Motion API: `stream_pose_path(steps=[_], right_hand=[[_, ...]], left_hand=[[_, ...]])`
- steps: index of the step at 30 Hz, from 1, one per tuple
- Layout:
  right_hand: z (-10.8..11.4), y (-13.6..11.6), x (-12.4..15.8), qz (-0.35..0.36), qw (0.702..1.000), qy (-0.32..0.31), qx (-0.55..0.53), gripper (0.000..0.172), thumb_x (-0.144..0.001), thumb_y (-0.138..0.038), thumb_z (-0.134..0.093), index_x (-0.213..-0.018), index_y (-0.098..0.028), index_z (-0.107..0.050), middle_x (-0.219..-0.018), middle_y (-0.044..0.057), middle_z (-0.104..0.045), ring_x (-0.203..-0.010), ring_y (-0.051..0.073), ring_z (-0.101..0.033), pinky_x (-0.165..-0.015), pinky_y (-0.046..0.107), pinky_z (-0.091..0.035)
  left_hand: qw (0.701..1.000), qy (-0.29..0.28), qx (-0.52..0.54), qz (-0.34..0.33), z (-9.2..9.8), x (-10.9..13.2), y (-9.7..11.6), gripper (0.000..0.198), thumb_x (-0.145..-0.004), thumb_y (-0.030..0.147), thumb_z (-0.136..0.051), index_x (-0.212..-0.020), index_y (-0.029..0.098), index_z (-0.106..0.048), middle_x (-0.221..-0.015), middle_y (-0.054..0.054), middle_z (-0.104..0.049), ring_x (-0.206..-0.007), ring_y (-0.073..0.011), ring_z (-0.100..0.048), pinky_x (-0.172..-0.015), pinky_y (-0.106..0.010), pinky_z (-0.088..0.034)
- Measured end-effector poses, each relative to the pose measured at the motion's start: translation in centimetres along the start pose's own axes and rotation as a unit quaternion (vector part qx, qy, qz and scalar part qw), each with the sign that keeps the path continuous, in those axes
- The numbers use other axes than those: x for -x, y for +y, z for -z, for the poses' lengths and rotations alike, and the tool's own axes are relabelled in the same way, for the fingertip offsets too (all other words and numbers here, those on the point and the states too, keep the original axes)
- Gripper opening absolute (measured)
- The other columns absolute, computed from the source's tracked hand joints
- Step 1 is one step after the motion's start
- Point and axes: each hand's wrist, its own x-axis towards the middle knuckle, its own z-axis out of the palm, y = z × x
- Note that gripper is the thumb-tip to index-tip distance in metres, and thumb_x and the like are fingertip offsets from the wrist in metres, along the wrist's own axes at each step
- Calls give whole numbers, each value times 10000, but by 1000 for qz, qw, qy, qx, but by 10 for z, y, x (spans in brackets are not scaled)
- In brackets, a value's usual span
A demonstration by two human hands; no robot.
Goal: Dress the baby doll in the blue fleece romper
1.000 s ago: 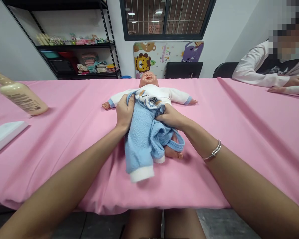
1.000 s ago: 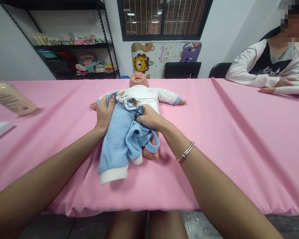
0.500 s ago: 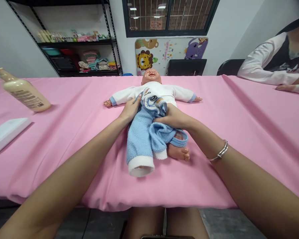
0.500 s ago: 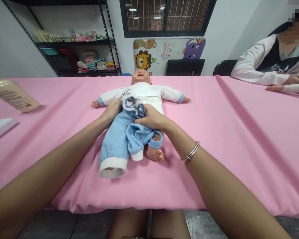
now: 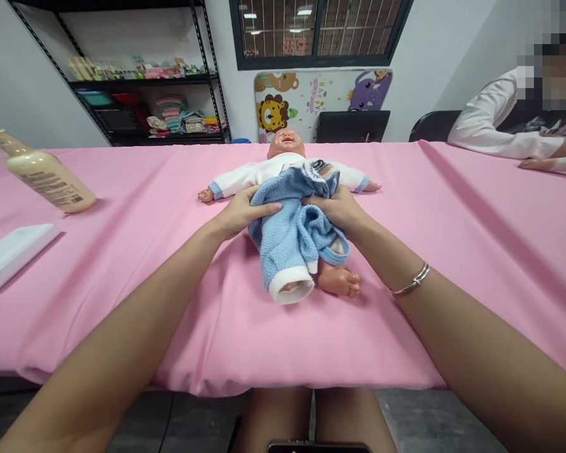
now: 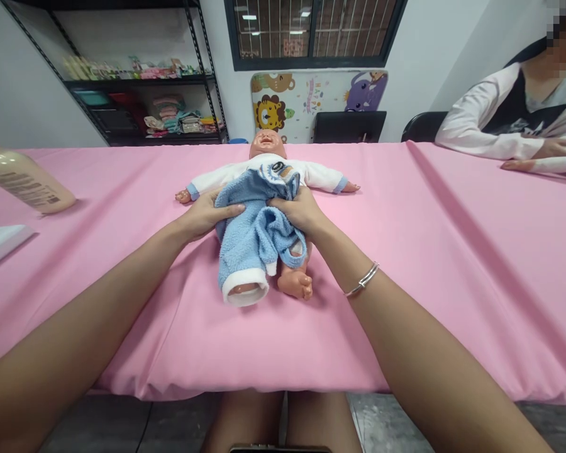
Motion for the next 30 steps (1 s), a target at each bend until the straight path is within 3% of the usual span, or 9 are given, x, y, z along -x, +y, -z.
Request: stream_pose_path(steps=[6,10,14,19,24,28,30], right_hand=[[3,2,2,-4,998,-63,-4,706,-559,-300,-787,-1192,-108,-540,-1286,167,-609,-1194,327,-577,-1049,481,-466],[2,2,3,43,991,-114,52,767,-537,-288,-823,-1221,-97,-533,-1331,172,-581,-1238,331,-544,-1096,458,-436],[-1,5,1,128,976,-132,117,662,-567,-270,-738,-1175,-102,-541,-1252,167,-618,-1228,344,-534,-1093,470,-422],[-8,13,3,188,957,-49,215,292,-580,-137,-560,-870,-158,-591,-939,110,-677,-1000,332,-607,-951,470,-485],[-12,11,9,208,940,35,269,182,-672,-103,-495,-806,-195,-577,-867,74,-664,-826,266,-587,-846,427,-497],[-2,7,4,186,931,88,301,62,-740,-206,-575,-796,-185,-590,-842,103,-648,-844,302,-581,-877,480,-478],[7,3,-1,142,937,89,307,104,-728,-266,-636,-713,-180,-580,-756,95,-623,-842,320,-587,-886,500,-474]], left_hand=[[985,131,-10,-108,-14,-12,-16,527,-732,526,-732,-1065,131,-629,-1122,-98,-684,-1103,-268,-610,-1020,-386,-469],[982,163,-29,-92,-7,-19,-22,500,-702,532,-706,-989,134,-609,-1036,-95,-679,-1035,-261,-608,-969,-378,-479],[982,174,-16,-71,-4,-23,-28,474,-683,500,-706,-962,131,-602,-1012,-94,-672,-1020,-255,-595,-987,-381,-462],[980,189,38,-45,-11,-22,-33,472,-691,503,-717,-975,143,-607,-1034,-85,-674,-1031,-253,-597,-946,-369,-485],[985,168,46,-17,-15,-16,-30,458,-765,498,-698,-1046,142,-634,-1088,-85,-691,-1039,-250,-614,-959,-382,-496],[989,138,-47,-34,-3,-14,-29,446,-774,521,-681,-996,135,-677,-1070,-79,-704,-1045,-264,-614,-987,-399,-484],[986,131,-100,-30,7,-14,-30,378,-759,475,-683,-925,136,-693,-1012,-68,-712,-1014,-265,-612,-990,-411,-478]])
